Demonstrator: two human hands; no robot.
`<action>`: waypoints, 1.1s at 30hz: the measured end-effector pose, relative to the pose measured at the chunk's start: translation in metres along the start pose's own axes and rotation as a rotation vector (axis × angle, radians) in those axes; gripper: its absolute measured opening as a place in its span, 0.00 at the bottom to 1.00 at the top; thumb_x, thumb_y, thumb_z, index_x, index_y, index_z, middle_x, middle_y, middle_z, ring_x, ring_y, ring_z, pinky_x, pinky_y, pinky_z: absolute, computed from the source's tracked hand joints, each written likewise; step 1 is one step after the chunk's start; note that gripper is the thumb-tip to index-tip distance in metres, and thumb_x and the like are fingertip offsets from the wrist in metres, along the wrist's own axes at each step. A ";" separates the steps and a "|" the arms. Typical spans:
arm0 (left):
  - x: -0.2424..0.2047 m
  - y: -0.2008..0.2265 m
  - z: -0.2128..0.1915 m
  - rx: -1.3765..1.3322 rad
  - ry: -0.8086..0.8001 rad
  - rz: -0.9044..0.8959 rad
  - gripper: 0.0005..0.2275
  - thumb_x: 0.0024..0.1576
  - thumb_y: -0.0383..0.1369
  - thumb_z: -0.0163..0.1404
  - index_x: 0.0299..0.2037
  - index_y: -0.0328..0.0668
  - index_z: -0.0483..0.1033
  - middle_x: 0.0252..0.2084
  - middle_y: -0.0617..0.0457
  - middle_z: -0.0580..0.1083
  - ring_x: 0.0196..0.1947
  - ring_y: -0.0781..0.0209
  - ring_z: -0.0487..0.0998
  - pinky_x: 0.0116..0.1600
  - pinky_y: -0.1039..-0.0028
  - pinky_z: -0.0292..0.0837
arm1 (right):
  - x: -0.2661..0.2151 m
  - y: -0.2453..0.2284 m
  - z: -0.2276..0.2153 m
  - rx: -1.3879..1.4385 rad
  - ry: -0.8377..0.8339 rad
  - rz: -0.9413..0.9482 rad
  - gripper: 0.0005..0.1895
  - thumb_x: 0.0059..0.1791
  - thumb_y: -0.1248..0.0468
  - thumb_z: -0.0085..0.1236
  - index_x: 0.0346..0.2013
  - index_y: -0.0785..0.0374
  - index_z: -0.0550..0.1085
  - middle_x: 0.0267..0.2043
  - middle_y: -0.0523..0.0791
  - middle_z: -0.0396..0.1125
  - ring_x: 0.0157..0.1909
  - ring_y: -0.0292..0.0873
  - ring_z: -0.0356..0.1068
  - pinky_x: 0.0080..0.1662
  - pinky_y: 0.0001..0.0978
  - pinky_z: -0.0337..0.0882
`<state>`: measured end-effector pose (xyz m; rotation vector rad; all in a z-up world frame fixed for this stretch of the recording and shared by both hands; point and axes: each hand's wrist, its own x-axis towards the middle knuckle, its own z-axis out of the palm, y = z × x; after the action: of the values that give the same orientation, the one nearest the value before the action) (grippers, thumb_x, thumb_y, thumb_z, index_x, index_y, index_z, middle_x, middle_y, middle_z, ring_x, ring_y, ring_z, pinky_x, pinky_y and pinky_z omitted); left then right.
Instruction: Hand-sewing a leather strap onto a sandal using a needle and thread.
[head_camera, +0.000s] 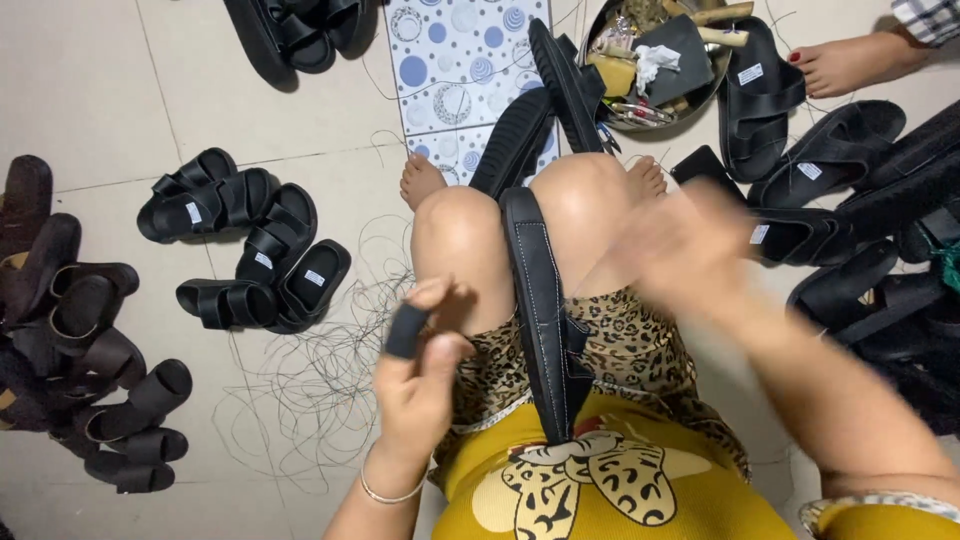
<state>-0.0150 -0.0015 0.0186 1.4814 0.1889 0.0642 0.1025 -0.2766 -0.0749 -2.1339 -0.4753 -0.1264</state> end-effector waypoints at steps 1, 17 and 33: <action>-0.005 -0.005 -0.006 -0.004 0.000 -0.001 0.17 0.65 0.27 0.46 0.64 0.35 0.64 0.67 0.43 0.65 0.64 0.47 0.73 0.55 0.72 0.83 | 0.012 0.039 -0.034 -0.004 -0.002 0.000 0.06 0.46 0.76 0.64 0.31 0.70 0.74 0.27 0.47 0.68 0.24 0.42 0.65 0.28 0.32 0.65; 0.063 0.037 -0.013 0.564 -0.022 0.267 0.06 0.59 0.20 0.49 0.43 0.23 0.77 0.32 0.46 0.78 0.24 0.62 0.75 0.31 0.78 0.70 | -0.021 -0.109 -0.045 -0.013 -0.964 0.238 0.08 0.49 0.54 0.57 0.38 0.48 0.80 0.28 0.37 0.71 0.23 0.39 0.71 0.27 0.31 0.71; 0.083 -0.043 -0.152 1.470 0.326 0.027 0.10 0.64 0.31 0.58 0.36 0.27 0.80 0.51 0.39 0.75 0.45 0.44 0.77 0.48 0.63 0.72 | 0.011 -0.040 -0.059 0.188 -0.269 0.615 0.28 0.50 0.74 0.48 0.66 0.77 0.59 0.58 0.55 0.62 0.47 0.43 0.64 0.49 0.32 0.67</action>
<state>0.0383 0.1568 -0.0429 2.9375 0.5481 0.2175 0.1027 -0.3008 -0.0074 -2.0230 0.0358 0.5360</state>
